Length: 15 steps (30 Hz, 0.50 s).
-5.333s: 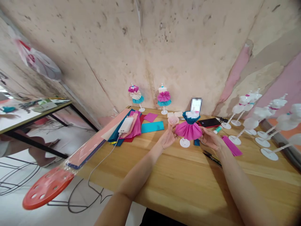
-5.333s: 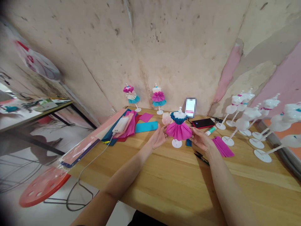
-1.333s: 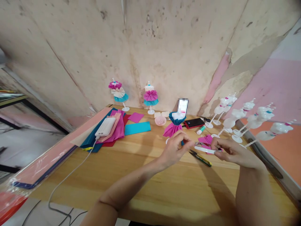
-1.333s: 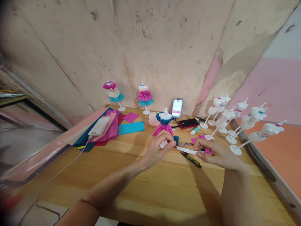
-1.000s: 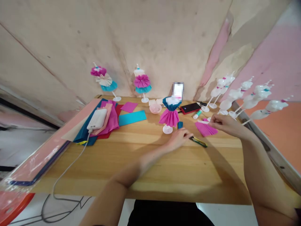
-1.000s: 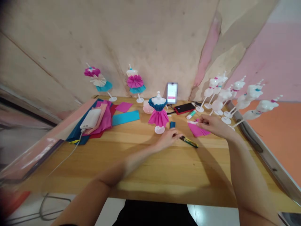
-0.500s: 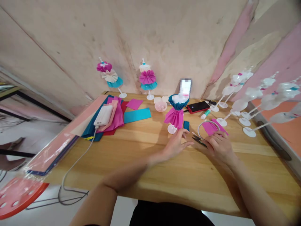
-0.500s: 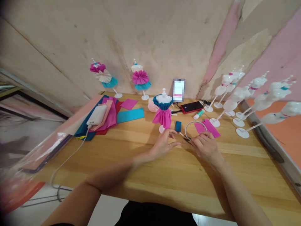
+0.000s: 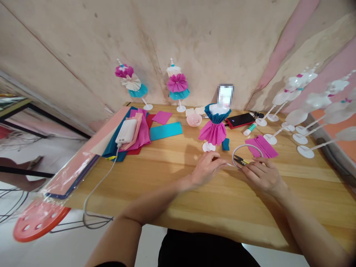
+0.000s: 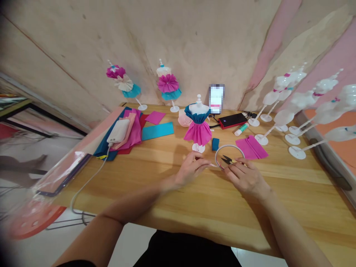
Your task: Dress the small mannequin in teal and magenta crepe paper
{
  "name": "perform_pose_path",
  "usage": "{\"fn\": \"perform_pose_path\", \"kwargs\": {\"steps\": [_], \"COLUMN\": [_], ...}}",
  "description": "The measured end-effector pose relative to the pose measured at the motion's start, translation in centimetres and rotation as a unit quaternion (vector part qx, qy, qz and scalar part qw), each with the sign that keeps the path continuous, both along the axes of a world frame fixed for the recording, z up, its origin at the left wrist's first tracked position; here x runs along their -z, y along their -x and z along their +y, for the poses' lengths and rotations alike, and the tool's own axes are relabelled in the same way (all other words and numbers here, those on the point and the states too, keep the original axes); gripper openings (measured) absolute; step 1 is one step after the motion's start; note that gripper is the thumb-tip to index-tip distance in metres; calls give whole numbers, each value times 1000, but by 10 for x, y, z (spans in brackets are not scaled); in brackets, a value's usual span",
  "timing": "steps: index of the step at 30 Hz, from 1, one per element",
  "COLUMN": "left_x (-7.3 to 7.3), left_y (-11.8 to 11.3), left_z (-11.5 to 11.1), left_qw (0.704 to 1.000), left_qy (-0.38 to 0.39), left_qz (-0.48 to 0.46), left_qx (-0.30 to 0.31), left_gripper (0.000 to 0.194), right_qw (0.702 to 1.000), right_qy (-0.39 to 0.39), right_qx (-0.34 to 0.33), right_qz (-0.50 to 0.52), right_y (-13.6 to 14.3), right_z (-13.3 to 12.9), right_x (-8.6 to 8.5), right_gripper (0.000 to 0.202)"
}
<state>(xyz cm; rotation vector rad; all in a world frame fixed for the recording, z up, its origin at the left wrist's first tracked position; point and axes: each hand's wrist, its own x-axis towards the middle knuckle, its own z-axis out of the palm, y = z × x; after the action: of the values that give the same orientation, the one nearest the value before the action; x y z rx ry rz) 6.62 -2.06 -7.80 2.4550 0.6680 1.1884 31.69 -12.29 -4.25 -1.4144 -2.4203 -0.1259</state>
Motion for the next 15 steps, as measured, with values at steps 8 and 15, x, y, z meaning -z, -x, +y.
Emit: {"fn": "perform_pose_path", "kwargs": {"steps": [8,15], "left_x": [-29,-81], "left_y": [7,20], "left_z": [-3,12], "left_qw": [999,991], "left_qy": [-4,56], "left_qz": [-44,-106], "left_qx": [20,-54], "left_gripper": [13,17], "right_qw": [995,988], "right_qy": [-70,-19], "right_qx": [68,99], "right_qz": [-1,121], "right_y": [24,58], "right_z": [21,40], "right_x": [-14,-87], "right_gripper": [32,26]}}
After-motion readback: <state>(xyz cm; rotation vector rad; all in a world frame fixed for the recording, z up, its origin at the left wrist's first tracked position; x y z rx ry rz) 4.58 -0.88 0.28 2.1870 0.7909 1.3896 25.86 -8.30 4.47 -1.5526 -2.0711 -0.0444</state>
